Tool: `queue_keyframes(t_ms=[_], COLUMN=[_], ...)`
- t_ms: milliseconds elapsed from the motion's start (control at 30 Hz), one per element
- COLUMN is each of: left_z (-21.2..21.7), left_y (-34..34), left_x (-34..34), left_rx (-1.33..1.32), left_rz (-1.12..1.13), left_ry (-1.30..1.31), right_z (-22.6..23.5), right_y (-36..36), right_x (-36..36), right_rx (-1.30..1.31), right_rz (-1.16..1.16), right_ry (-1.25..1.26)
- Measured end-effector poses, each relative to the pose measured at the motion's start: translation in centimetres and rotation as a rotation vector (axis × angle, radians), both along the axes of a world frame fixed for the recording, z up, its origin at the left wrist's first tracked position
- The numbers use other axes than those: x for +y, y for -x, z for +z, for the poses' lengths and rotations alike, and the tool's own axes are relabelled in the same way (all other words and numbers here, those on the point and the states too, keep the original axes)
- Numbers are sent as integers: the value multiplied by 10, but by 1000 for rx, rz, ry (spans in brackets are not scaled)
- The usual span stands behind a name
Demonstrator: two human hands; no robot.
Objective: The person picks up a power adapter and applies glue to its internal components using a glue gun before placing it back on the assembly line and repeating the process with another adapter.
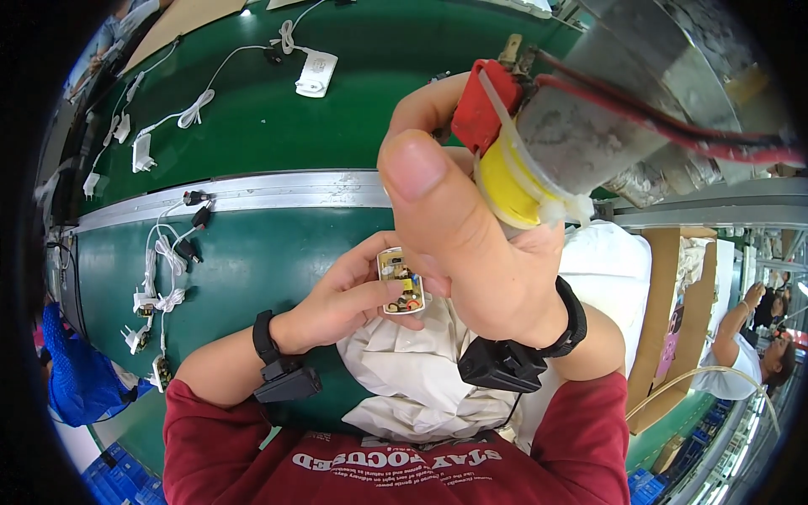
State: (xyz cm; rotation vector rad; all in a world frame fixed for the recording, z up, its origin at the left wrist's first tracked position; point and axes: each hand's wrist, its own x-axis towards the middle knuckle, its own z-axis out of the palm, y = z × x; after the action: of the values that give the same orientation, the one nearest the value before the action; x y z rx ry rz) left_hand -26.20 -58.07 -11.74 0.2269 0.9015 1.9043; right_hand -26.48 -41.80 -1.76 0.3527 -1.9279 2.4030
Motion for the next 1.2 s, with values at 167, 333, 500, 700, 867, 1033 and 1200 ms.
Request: queue_keyframes(t_ms=[167,333,500,700,867,1033,1200], left_z=[0,-3,-5,-8,-7,-3,-3], left_y=[1,2,3,3,3,3,4], left_x=[1,1,1,0,1,1,0], left_rx=[2,-28,-53,-67,-71,-124,-170], left_rz=[5,12,20,27,50,67,71], left_ry=[12,15,21,19,22,-7,-75], right_z=[-2,-8,-6,-6,-4,-4,-3], right_y=[2,4,3,4,6,7,6], right_x=[2,5,2,3,0,2,2], right_rx=[-2,53,-1,-24,-33,-14,-14], right_rz=[-3,64,25,15,-25,-9,-20], right_ry=[12,-4,10,1,0,-3,-12])
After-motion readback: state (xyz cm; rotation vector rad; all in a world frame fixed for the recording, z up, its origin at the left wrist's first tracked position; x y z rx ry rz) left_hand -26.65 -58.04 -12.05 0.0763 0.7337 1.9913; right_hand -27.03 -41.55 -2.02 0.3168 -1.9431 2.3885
